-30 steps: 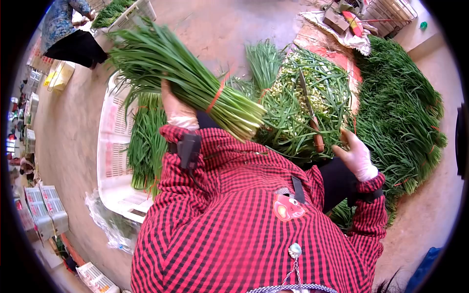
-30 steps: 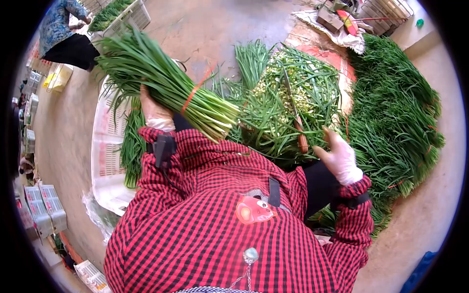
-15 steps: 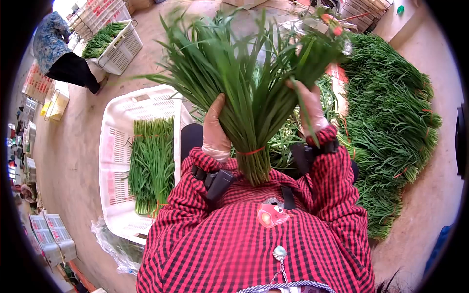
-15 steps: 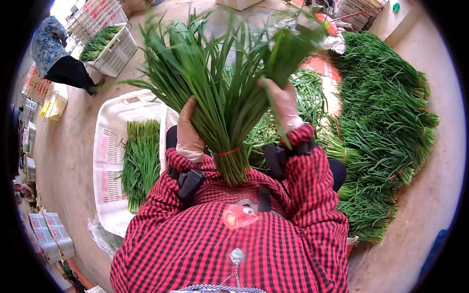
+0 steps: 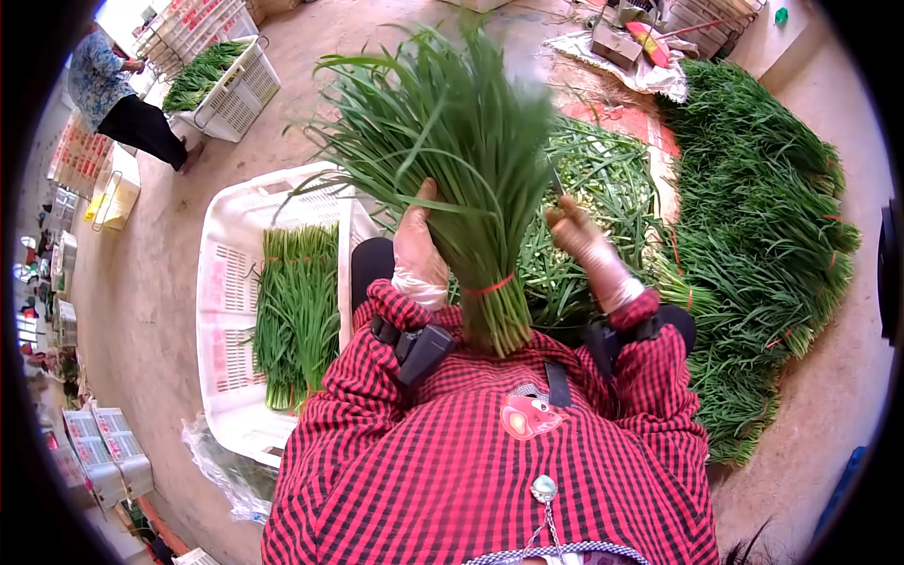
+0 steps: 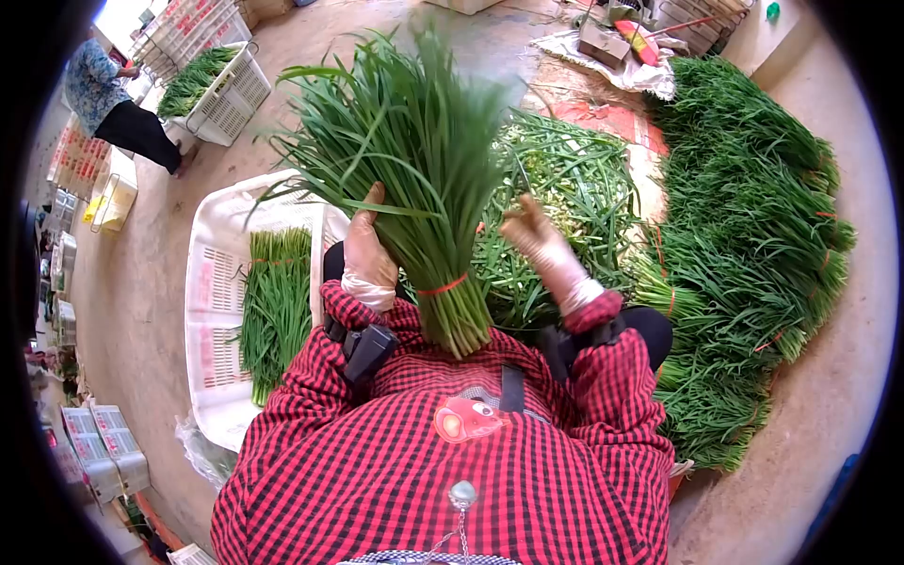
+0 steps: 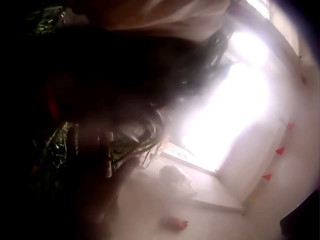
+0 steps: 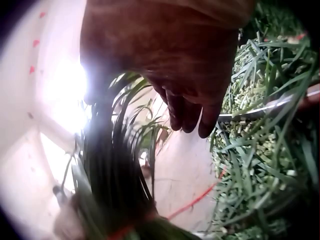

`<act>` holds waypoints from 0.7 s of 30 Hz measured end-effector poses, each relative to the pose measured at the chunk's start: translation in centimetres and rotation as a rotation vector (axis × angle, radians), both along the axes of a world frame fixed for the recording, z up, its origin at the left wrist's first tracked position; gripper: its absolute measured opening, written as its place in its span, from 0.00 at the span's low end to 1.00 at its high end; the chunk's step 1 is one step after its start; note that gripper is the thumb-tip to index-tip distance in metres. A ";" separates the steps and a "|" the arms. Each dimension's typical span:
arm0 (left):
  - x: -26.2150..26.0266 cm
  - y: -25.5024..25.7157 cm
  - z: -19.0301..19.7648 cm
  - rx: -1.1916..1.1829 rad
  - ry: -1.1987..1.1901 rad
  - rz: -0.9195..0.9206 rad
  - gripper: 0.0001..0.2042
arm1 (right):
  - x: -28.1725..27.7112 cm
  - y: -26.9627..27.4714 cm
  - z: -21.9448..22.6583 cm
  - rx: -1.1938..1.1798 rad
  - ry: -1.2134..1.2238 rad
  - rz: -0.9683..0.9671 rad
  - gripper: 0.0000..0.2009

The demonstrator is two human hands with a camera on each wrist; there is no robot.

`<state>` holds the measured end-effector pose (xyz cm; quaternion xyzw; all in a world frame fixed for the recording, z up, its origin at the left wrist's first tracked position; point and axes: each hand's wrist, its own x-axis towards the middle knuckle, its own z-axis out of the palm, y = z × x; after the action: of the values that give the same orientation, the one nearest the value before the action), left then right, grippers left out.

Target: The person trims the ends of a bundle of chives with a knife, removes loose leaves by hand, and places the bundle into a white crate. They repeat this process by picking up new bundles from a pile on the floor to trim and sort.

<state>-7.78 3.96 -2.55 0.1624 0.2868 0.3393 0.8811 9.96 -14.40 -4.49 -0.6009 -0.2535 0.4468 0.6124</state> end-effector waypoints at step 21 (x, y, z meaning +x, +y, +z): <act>2.3 1.3 -6.0 0.102 -0.224 -0.458 0.28 | -5.5 -1.1 2.4 0.110 0.485 0.446 0.37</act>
<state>-5.49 5.29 -8.59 0.2290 0.1258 0.1608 0.9518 4.47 -15.52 -2.08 -0.3727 -0.2493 0.6855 0.5736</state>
